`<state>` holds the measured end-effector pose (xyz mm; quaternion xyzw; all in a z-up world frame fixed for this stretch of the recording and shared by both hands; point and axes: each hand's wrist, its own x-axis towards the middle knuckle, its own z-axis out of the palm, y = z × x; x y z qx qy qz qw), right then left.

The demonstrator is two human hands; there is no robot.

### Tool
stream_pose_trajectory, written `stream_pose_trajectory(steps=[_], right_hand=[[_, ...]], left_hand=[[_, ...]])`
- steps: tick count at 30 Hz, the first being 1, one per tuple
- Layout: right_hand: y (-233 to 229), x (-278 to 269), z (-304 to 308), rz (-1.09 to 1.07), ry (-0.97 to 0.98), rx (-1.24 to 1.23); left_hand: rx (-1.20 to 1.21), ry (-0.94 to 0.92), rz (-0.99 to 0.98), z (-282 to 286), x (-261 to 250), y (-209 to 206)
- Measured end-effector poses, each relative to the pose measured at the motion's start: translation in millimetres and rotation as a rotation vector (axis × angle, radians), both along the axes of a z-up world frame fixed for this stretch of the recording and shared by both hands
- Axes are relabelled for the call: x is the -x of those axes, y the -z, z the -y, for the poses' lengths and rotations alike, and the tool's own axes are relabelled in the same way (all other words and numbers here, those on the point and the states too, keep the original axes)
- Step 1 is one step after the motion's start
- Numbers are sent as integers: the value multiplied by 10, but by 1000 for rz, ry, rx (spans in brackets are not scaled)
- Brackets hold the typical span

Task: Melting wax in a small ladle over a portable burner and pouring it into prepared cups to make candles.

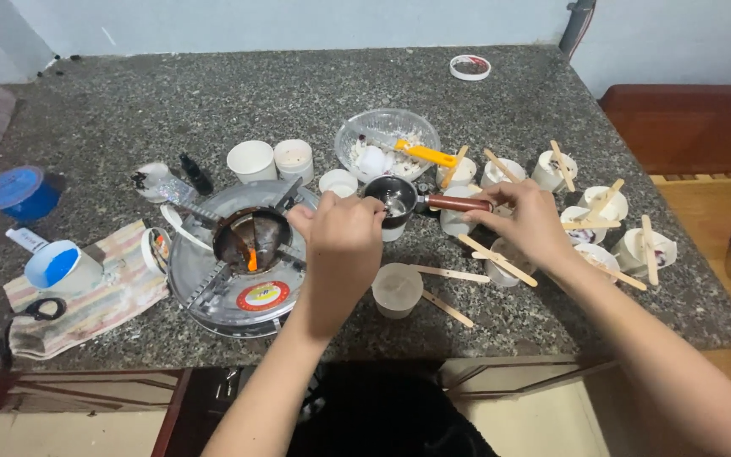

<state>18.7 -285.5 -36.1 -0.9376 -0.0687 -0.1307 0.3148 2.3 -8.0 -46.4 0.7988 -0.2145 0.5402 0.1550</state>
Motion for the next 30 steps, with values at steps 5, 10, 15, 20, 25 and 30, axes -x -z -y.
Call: stream_pose_trajectory(steps=[5,10,15,20,25,30], right_hand=[[103,-61,32,40,5,64],[144,-110,88,45,4,116],[110,-69,104,44,32,166],[-142,28,46,94,23,173],[-462,-157,-103,215,11,175],[-337,-798,-399,177,-113,289]], left_hand=[[8,30,28,1,46,-68],[30,27,-1,-15,67,-78],[-47,-72,-58,1,88,43],[-107,-166,-75,60,167,-20],[-140,-277,-76,55,330,-261],[-186,-265,-203,-96,488,-386]])
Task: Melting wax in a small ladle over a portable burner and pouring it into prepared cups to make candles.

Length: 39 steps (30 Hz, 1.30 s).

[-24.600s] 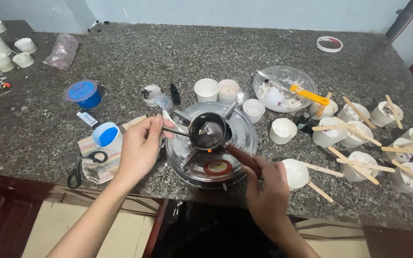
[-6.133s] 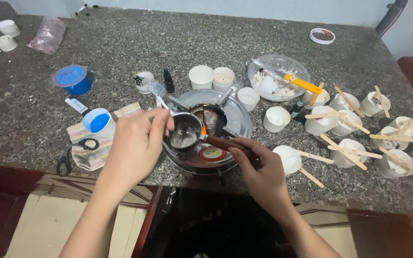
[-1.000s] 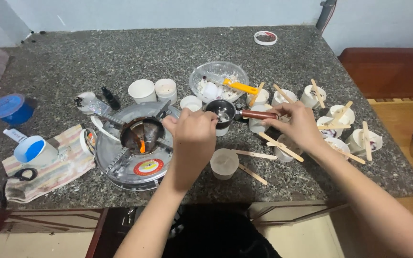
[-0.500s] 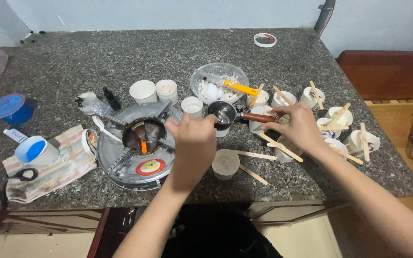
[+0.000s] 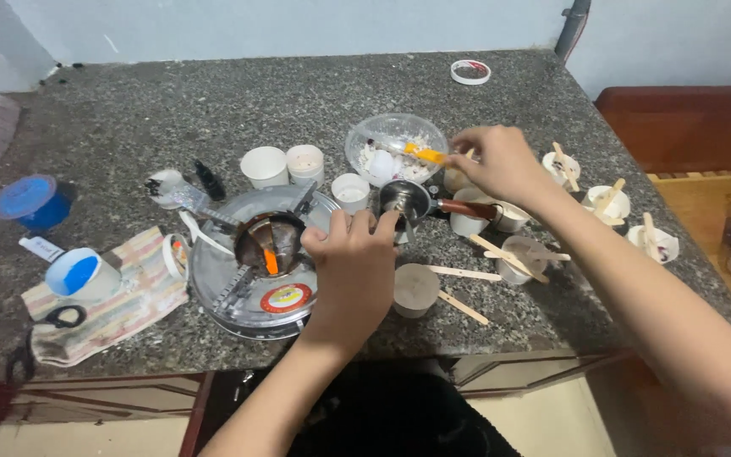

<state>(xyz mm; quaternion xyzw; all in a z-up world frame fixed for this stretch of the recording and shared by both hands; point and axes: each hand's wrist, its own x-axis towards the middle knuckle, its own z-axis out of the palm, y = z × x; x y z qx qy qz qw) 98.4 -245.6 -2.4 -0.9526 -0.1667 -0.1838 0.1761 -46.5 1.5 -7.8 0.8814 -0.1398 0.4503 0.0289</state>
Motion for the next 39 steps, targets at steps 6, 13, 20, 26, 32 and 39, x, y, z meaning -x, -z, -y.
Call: stream_pose_trajectory(steps=[6,13,20,26,32,39], right_hand=[[240,-692,-439,-230,42,229],[157,-805,-658,-229,113,276],[306,-1001,-421,-384,105,103],[-53,-702,-63,-318,131,-82],[57,-643,250,-363,154,-173],[49,-502,125,-424,189,-223]], left_hand=[[-1,291,132,-323,-20,-545],[-423,253,-764,-19,-938,-1512],[-522,-21,-1266,367,-1809,-1379],[-201,-113,-1087,579,-2489,-453],[-163,-251,-1126,721,-2451,-155],[-222,-355,-1149,813,-2499,84]])
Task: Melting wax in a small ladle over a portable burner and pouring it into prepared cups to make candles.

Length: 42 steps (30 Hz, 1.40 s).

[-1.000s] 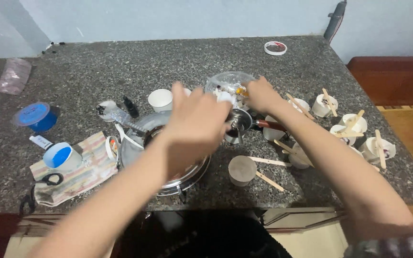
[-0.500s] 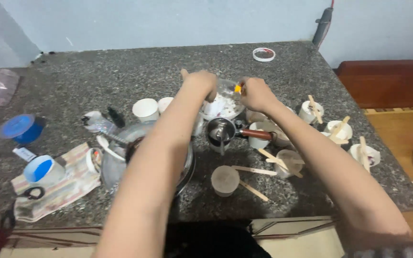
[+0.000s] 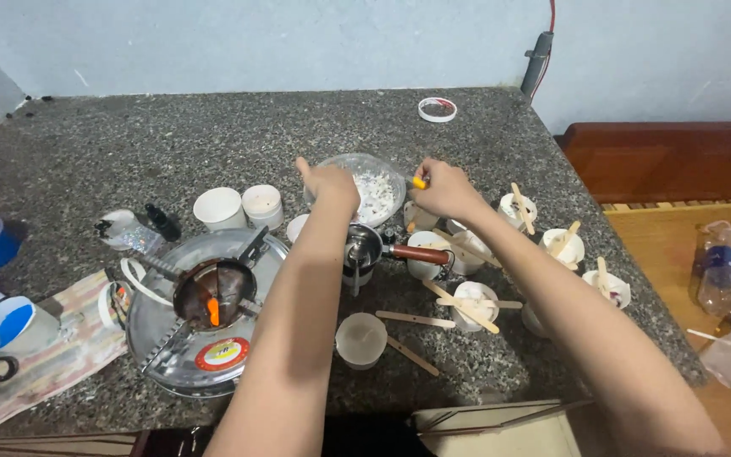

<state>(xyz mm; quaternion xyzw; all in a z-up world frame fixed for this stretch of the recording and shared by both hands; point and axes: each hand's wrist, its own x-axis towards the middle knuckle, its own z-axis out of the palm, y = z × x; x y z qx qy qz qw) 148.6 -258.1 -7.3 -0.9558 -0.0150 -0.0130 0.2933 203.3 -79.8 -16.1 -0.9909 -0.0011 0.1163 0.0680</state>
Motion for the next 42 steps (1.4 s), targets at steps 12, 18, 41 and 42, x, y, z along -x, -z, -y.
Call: stream_pose_trajectory(steps=[12,18,41,42], right_hand=[[-205,15,-37,-111,199,-568],[-786,409,-523,-434,140,-744],[-625,327,-140,-266,-32,-50],[-680,374,-162,-226,-75,237]], left_hand=[[189,290,422,-279,-19,-818],[114,390,400,-454,164,-1027],[50,347,231,-302,-299,-136],[5,377,257,-272,-339,-74]])
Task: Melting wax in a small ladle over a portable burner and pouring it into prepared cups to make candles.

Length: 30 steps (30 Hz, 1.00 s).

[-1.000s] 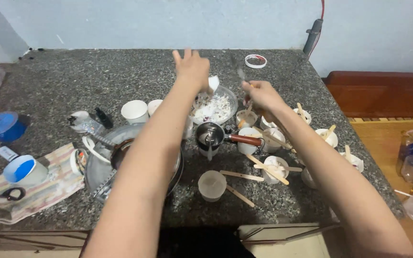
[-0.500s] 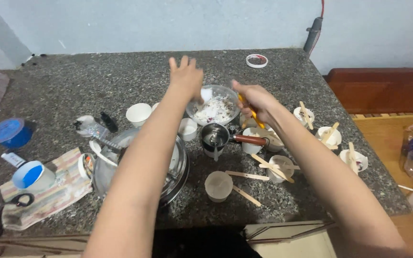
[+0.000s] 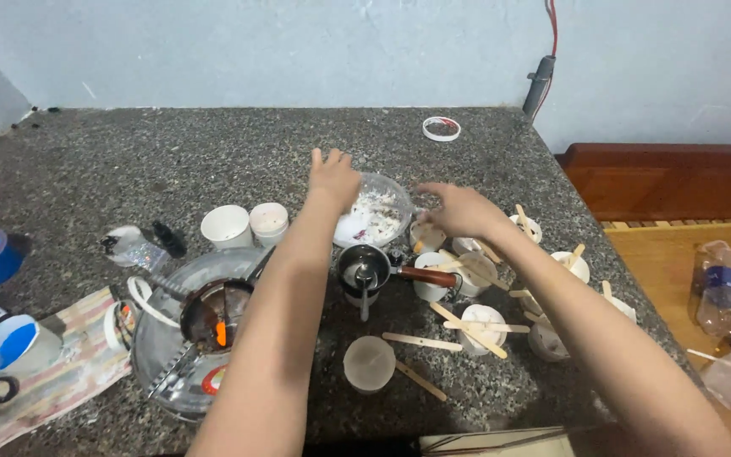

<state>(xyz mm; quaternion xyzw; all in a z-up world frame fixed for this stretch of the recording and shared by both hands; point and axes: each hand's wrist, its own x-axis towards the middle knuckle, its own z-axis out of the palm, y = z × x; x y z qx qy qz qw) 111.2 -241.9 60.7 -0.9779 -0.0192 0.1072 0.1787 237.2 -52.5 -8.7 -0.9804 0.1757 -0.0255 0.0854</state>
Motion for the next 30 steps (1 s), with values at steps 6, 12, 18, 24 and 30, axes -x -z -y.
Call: stream_pose_trajectory(steps=[6,12,18,24,30], right_hand=[[7,-65,-137,80,-108,223],[282,-201,-139,120,-181,293],[234,-269,-263,109,-211,275],[518,-473,-380,80,-223,287],[697,-490,-495,83,-139,207]], left_hand=[[-123,32,-25,133,253,-151],[-268,120,30,150,43,-35],[81,42,-79,47,-27,-110],[233,-97,-211,-77,-380,102],[298,-122,-212,-37,-439,179]])
